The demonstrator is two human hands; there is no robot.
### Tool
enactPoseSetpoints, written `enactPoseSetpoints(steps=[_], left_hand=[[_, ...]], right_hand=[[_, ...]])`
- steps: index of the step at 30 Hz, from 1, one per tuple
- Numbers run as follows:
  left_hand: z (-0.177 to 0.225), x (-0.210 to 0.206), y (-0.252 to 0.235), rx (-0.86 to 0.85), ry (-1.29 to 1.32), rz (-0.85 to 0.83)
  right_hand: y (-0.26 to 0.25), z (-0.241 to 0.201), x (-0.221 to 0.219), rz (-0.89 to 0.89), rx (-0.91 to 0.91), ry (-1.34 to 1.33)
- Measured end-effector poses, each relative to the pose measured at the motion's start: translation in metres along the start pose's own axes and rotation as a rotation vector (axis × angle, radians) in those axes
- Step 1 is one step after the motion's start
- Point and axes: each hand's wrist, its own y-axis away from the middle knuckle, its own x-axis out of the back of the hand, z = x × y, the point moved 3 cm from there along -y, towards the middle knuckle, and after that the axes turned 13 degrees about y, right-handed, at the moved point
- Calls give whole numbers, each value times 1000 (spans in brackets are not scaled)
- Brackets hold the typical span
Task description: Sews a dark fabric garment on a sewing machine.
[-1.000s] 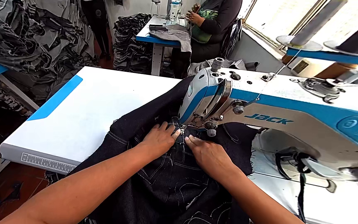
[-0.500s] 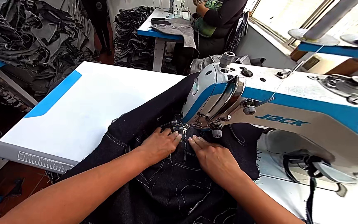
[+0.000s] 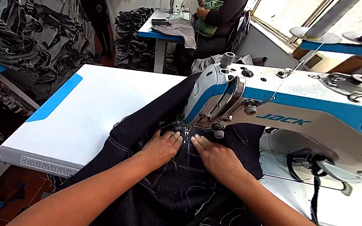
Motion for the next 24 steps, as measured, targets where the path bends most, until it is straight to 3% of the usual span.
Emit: enactPoseSetpoints(steps=[7, 24], left_hand=[[12, 7, -11, 206, -11, -187], [10, 3, -22, 243, 33, -152]], right_hand=[[-7, 7, -4, -57, -2, -32], [-18, 21, -15, -59, -27, -58]])
